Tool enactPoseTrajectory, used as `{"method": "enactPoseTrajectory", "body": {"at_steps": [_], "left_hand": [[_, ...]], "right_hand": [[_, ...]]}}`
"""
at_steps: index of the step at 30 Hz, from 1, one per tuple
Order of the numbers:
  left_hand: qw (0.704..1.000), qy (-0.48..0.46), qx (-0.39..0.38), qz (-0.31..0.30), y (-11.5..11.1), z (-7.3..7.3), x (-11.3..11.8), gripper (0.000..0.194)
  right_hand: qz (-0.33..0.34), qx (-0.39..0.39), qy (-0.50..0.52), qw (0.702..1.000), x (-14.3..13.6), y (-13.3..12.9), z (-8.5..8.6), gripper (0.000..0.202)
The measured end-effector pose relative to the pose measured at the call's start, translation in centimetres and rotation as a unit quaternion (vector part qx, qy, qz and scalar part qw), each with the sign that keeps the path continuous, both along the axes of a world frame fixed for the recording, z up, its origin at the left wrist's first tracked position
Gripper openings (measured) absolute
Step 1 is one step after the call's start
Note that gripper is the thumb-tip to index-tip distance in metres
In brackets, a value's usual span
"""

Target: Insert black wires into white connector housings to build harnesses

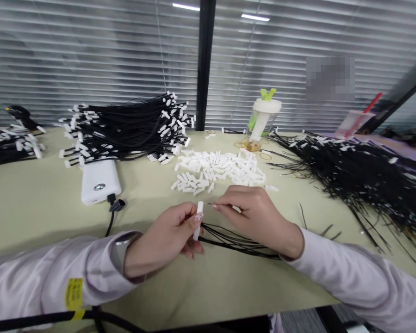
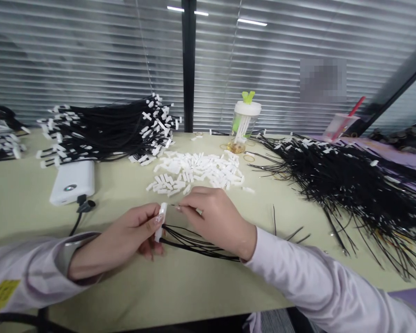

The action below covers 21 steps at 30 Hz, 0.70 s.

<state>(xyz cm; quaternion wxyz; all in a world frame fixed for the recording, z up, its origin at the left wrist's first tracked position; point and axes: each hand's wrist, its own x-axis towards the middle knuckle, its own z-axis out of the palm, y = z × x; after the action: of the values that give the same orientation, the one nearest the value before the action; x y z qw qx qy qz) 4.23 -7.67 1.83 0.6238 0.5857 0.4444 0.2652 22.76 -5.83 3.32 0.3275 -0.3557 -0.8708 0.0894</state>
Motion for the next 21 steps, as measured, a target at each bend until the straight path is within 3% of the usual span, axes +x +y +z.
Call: {"method": "enactPoseTrajectory", "body": {"at_steps": [21], "left_hand": [[0.999,0.035,0.010,-0.015,-0.14,0.24,0.03,0.023]], "right_hand": [[0.010,-0.019,-0.033,0.999,-0.08,-0.13,0.42,0.017]]}}
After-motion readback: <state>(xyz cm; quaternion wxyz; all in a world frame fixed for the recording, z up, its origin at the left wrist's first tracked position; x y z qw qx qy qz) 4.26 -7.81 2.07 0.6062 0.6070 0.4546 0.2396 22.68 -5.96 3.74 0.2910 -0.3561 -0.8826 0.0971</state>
